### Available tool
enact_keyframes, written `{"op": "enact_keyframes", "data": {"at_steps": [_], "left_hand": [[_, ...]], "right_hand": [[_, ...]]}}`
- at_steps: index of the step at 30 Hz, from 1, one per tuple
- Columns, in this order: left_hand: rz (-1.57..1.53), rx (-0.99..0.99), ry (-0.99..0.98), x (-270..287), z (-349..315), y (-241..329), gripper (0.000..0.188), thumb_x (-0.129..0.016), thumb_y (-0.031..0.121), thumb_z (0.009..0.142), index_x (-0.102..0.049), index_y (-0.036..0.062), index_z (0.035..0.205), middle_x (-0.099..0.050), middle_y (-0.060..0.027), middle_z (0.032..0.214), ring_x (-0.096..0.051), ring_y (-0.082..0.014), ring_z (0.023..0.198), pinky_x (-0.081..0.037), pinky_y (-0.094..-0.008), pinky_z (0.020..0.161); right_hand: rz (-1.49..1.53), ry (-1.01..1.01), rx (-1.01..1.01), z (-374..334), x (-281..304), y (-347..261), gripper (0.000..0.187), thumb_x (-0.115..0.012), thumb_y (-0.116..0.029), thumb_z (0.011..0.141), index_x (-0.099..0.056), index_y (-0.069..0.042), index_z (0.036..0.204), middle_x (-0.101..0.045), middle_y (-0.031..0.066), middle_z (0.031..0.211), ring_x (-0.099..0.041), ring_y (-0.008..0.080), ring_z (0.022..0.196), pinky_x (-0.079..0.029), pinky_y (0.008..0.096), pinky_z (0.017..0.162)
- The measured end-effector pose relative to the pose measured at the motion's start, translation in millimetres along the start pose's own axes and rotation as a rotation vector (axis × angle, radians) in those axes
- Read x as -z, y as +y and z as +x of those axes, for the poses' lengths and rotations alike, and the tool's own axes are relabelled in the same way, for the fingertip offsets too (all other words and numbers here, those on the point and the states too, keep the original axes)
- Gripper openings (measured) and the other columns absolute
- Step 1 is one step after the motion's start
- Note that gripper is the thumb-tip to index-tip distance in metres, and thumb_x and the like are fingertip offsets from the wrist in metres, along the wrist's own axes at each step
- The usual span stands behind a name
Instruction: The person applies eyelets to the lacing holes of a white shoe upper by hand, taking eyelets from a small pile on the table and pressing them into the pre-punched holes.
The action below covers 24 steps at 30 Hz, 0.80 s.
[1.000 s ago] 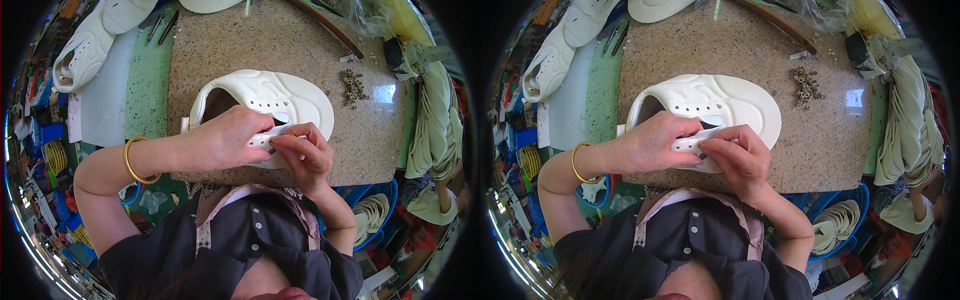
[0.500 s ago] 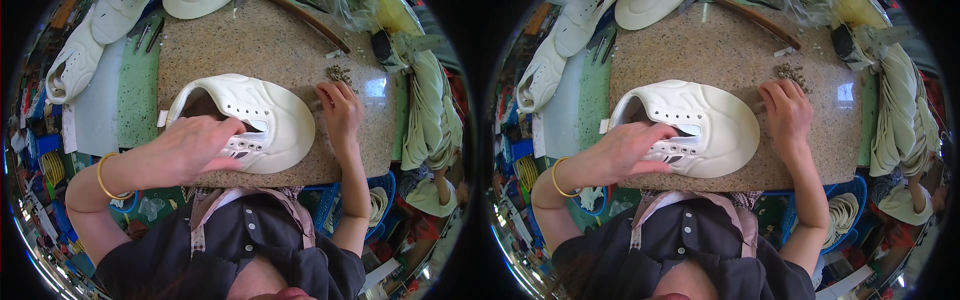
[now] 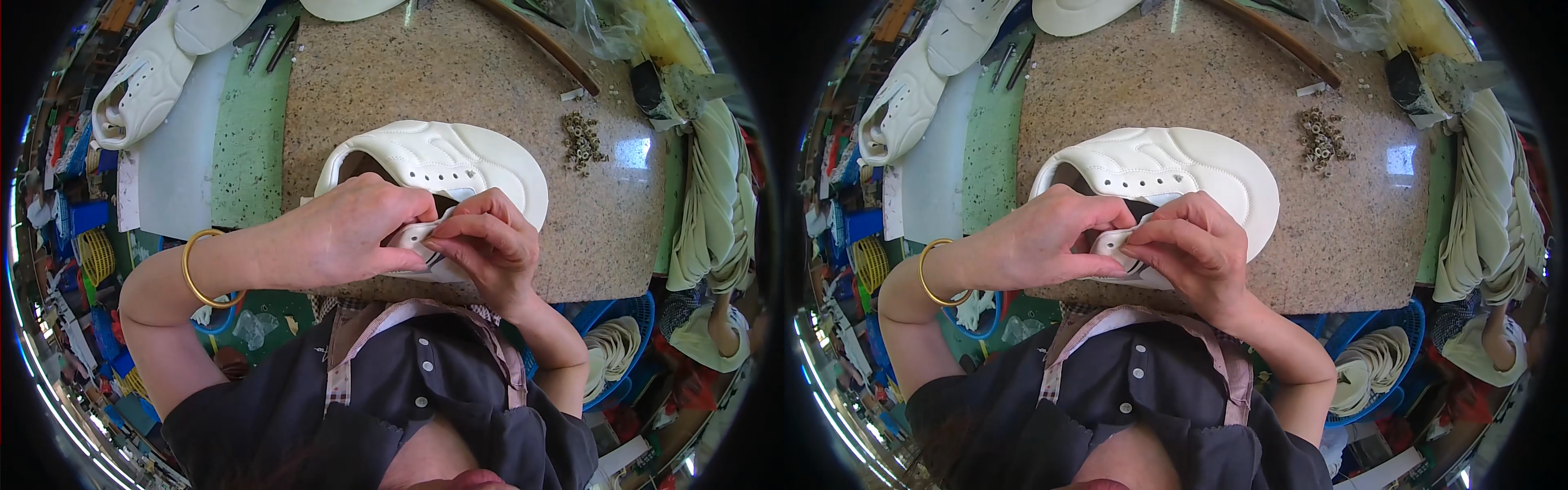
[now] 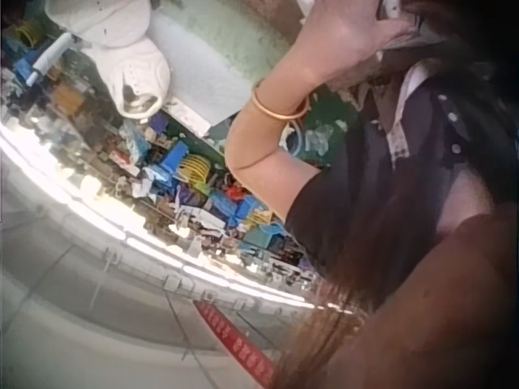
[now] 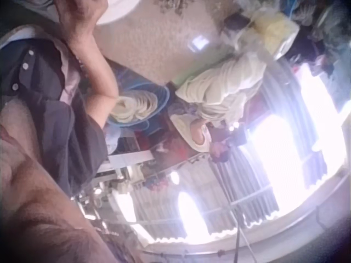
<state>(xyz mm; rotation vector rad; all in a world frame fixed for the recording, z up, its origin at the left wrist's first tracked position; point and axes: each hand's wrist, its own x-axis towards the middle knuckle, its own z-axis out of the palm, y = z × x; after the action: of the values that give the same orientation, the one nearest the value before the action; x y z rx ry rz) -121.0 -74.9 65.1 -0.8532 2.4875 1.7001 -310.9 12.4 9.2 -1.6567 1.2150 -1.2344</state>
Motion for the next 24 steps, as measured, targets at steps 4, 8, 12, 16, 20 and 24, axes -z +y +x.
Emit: {"op": "enact_keyframes", "data": {"at_steps": [4, 8, 12, 16, 20, 24], "left_hand": [[0.051, -0.035, 0.040, -4.9, -3.1, -6.1, 0.022, -0.069, 0.016, 0.082, -0.060, 0.0002, 0.094, -0.062, -0.0143, 0.072, -0.062, -0.0264, 0.063, -0.046, -0.0334, 0.057], [0.320, -0.142, 0.211, -7.0, -11.9, -5.5, 0.016, -0.067, 0.012, 0.080, -0.062, 0.0018, 0.091, -0.060, -0.0119, 0.069, -0.060, -0.0292, 0.062, -0.045, -0.0373, 0.054], [0.471, -0.243, 0.202, -4.6, -13.8, -0.9, 0.019, -0.067, 0.013, 0.080, -0.060, 0.0026, 0.095, -0.060, -0.0109, 0.070, -0.060, -0.0294, 0.065, -0.045, -0.0380, 0.056], [0.403, -0.053, 0.093, 7.1, -26.7, 1.7, 0.027, -0.068, 0.014, 0.080, -0.054, 0.0031, 0.100, -0.058, -0.0105, 0.070, -0.060, -0.0297, 0.067, -0.045, -0.0388, 0.059], [0.190, 0.010, 0.035, 8.6, -23.6, 2.4, 0.028, -0.070, 0.013, 0.079, -0.051, 0.0020, 0.096, -0.059, -0.0119, 0.068, -0.060, -0.0302, 0.065, -0.045, -0.0384, 0.061], [0.107, -0.046, 0.072, 1.1, -12.5, 5.1, 0.029, -0.071, 0.011, 0.079, -0.051, -0.0010, 0.095, -0.064, -0.0151, 0.073, -0.063, -0.0275, 0.066, -0.047, -0.0341, 0.059]], "right_hand": [[-0.131, -0.085, 0.078, -1.8, 11.4, -4.6, 0.020, -0.075, -0.002, 0.069, -0.071, -0.006, 0.088, -0.064, 0.0053, 0.085, -0.061, 0.0178, 0.074, -0.048, 0.0277, 0.061], [-0.451, 0.319, -0.162, 0.0, 63.4, 5.3, 0.014, -0.069, -0.004, 0.079, -0.069, -0.004, 0.093, -0.068, 0.0054, 0.090, -0.064, 0.0154, 0.081, -0.051, 0.0290, 0.066], [-0.755, 0.397, -0.208, 4.2, 108.1, 49.3, 0.012, -0.072, -0.010, 0.077, -0.070, -0.006, 0.088, -0.067, 0.0042, 0.086, -0.063, 0.0164, 0.074, -0.050, 0.0280, 0.063], [-0.949, 0.312, -0.080, 2.3, 106.3, 52.5, 0.010, -0.073, -0.009, 0.076, -0.071, -0.009, 0.085, -0.066, 0.0039, 0.082, -0.064, 0.0190, 0.070, -0.050, 0.0273, 0.060], [-0.451, 0.323, -0.252, -0.6, 70.6, 5.3, 0.012, -0.073, -0.002, 0.074, -0.070, -0.005, 0.085, -0.068, 0.0059, 0.081, -0.066, 0.0175, 0.071, -0.051, 0.0261, 0.061], [-0.098, -0.031, 0.021, -2.2, 19.4, -15.0, 0.020, -0.076, 0.002, 0.067, -0.070, -0.005, 0.085, -0.067, 0.0061, 0.081, -0.064, 0.0173, 0.071, -0.049, 0.0274, 0.060]]}}
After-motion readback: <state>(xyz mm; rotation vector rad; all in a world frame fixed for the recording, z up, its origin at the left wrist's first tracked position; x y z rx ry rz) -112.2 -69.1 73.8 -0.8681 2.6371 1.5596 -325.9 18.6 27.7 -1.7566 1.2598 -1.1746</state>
